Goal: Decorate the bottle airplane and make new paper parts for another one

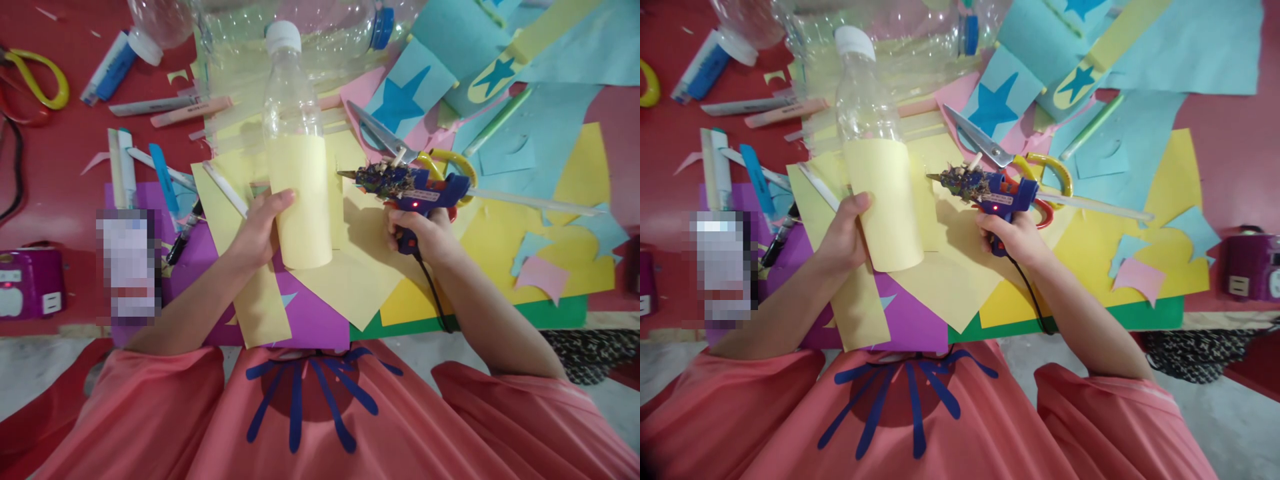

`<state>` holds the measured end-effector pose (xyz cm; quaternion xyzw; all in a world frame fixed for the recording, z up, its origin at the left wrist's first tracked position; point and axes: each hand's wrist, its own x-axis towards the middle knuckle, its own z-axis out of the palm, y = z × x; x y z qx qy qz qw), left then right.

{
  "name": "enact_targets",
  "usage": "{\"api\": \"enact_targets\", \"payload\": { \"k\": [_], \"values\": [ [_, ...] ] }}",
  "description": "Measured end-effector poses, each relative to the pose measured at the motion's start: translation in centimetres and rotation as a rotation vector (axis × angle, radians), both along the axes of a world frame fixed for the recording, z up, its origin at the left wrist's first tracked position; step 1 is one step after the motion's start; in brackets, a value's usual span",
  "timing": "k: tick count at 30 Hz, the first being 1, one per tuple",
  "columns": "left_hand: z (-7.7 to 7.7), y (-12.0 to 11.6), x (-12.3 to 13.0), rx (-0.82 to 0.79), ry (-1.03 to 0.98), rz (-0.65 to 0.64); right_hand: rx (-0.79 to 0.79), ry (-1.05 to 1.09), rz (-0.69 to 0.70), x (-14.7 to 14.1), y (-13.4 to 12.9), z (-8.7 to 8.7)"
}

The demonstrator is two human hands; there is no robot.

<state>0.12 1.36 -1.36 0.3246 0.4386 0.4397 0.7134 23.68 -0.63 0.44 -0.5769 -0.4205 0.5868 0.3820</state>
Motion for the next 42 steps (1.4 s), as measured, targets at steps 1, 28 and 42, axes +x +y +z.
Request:
{"api": "enact_targets", "payload": {
  "k": [1,28,42],
  "values": [
    [-0.1,0.0,0.0,0.004,0.0,0.011,0.001,-0.002,0.004,0.0,0.0,0.0],
    [0.3,0.7,-0.4,0.056,0.076,0.13,-0.028,-0.087,0.119,0.3,-0.4,-0.1],
    [-0.3,1.2,-1.2,0.122,0.049,0.215,-0.034,-0.091,0.139,-0.1,-0.4,0.3]
  ]
}}
